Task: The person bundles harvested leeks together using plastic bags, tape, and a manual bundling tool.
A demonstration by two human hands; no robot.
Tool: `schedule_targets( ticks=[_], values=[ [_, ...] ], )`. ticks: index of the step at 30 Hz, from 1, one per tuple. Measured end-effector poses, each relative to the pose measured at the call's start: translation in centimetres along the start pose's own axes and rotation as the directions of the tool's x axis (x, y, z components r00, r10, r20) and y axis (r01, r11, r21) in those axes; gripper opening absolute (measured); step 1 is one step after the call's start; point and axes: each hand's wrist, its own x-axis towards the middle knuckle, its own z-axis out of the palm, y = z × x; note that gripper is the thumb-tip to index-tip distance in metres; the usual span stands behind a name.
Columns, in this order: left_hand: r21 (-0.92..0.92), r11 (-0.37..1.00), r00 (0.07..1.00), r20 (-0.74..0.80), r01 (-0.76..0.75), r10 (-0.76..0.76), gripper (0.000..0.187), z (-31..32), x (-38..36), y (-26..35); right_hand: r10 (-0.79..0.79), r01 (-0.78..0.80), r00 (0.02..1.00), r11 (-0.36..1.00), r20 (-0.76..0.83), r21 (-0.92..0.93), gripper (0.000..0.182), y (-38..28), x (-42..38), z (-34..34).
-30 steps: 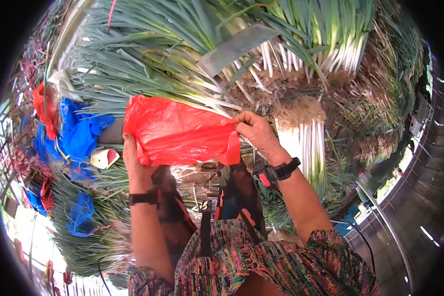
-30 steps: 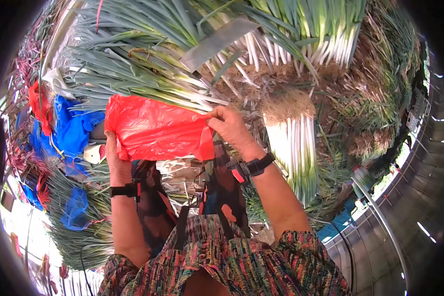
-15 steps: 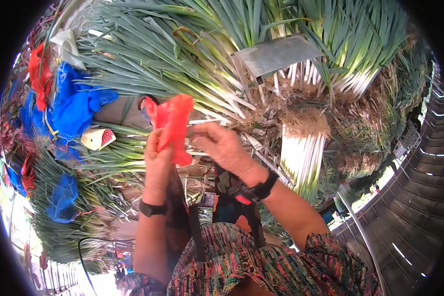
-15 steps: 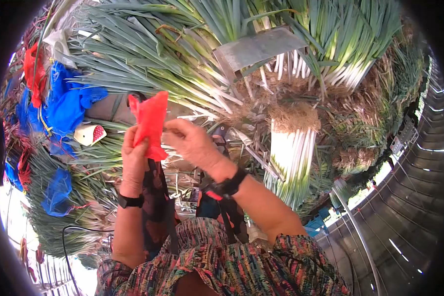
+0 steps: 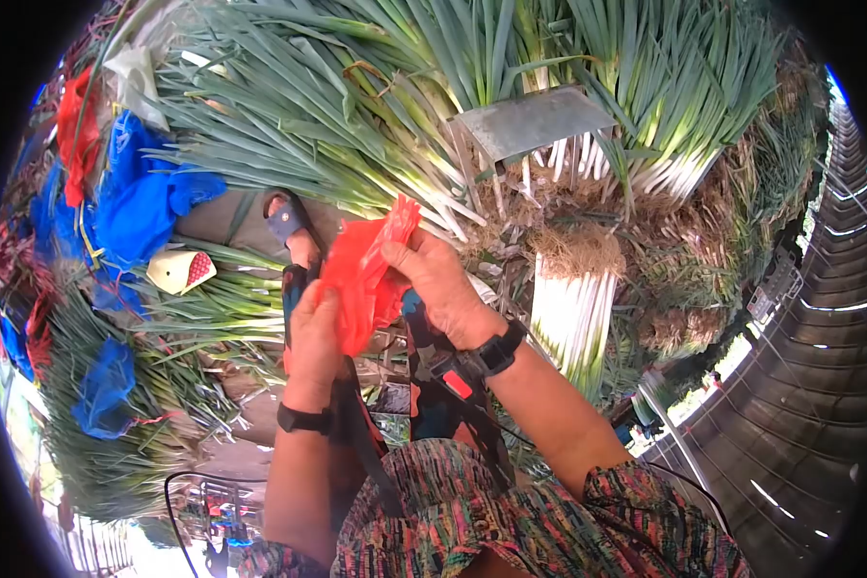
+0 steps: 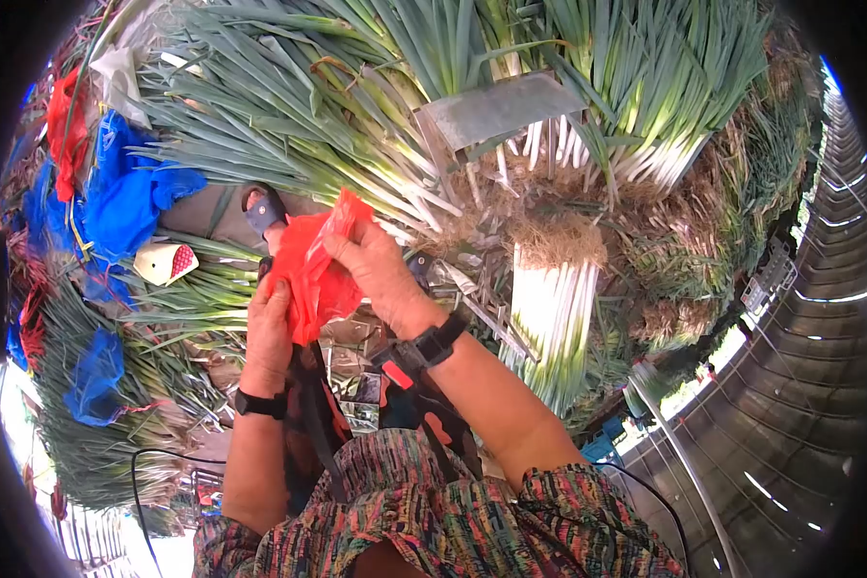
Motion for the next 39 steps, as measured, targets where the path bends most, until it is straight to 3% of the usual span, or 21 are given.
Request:
schedule_targets(
  ticks=[2,4,5,8,9,11,14,17,21,24,25,27,29,31,33,34,37,39],
  values=[
    [-0.025,0.999,0.999,-0.048,-0.021,0.02,0.033,-1.2,0.3,-0.1,-0.031,0.031,0.999,1.0,-0.021,-0.001,0.019,-0.6,0.0,0.0],
    [-0.137,0.989,0.998,-0.04,-0.054,0.049,0.038,-1.2,0.1,0.5,-0.014,0.013,1.0,0.979,-0.002,-0.203,0.018,0.0,0.5,-0.3],
    [-0.097,0.993,0.998,-0.018,-0.065,0.064,0.038,-1.0,0.0,0.6,-0.003,0.005,1.0,0.954,0.007,-0.301,0.017,0.5,0.8,-0.5],
    [0.086,0.986,0.989,0.062,-0.142,0.137,0.034,0.0,0.2,0.3,-0.011,0.045,0.994,0.946,0.106,-0.321,0.015,3.3,1.4,0.6],
    [0.232,0.968,0.996,0.038,-0.091,0.085,0.031,0.6,0.3,0.7,0.004,0.02,0.996,0.967,0.094,-0.254,0.015,3.6,1.4,1.1],
    [0.14,0.99,1.0,-0.019,-0.014,0.016,0.033,0.5,0.4,0.6,0.039,-0.031,0.997,0.992,0.067,-0.118,0.015,4.1,1.2,1.9],
    [-0.114,0.991,0.995,-0.08,-0.073,0.064,0.033,-1.4,1.2,-0.5,0.085,-0.085,0.996,0.996,-0.011,-0.004,0.026,2.9,0.4,0.9],
    [-0.174,0.961,0.926,-0.351,-0.213,0.142,0.034,-4.6,2.7,-0.6,0.014,-0.008,0.995,0.998,-0.095,0.064,0.036,1.0,0.7,-0.8],
    [-0.062,0.962,0.857,-0.473,-0.266,0.206,0.035,-12.7,5.7,2.8,-0.111,0.138,0.976,0.981,-0.186,0.139,0.046,-1.5,-0.6,-8.0],
    [0.248,0.95,0.818,-0.494,-0.191,0.294,0.036,-20.6,10.3,7.4,-0.119,0.14,0.975,0.985,-0.189,0.101,0.045,-3.6,-3.2,-10.9],
    [0.367,0.917,0.798,-0.499,-0.157,0.337,0.035,-22.6,11.7,9.3,-0.123,0.136,0.974,0.989,-0.191,0.061,0.045,-3.9,-3.8,-11.7],
    [0.677,0.705,0.694,-0.405,-0.209,0.595,0.035,-24.7,12.9,13.5,-0.13,0.146,0.963,0.988,-0.237,0.053,0.044,-3.6,-4.1,-12.6],
    [0.781,0.624,0.737,-0.422,0.0,0.528,0.033,-30.7,15.0,17.2,-0.139,0.184,0.93,0.977,-0.34,0.105,0.044,-3.4,-4.3,-14.3],
    [0.61,0.738,0.667,-0.425,-0.289,0.612,0.033,-32.1,15.0,19.8,-0.132,0.185,0.919,0.977,-0.372,0.108,0.042,-3.9,-4.2,-15.1],
    [0.471,0.782,0.612,-0.495,-0.408,0.617,0.034,-32.9,15.3,21.3,-0.131,0.191,0.918,0.973,-0.374,0.129,0.039,-3.9,-3.0,-15.1],
    [0.497,0.805,0.618,-0.533,-0.324,0.578,0.037,-33.0,15.0,22.0,-0.14,0.188,0.916,0.978,-0.376,0.092,0.039,-3.7,-2.8,-14.7],
    [0.391,0.764,0.593,-0.483,-0.513,0.644,0.034,-30.8,16.1,21.7,-0.161,0.167,0.93,0.986,-0.329,-0.011,0.038,-2.1,-2.1,-13.9],
    [0.695,0.708,0.571,-0.533,-0.126,0.624,0.028,-34.1,19.0,20.9,-0.154,0.15,0.934,0.988,-0.323,-0.038,0.036,-1.2,-1.7,-12.0]
  ],
)
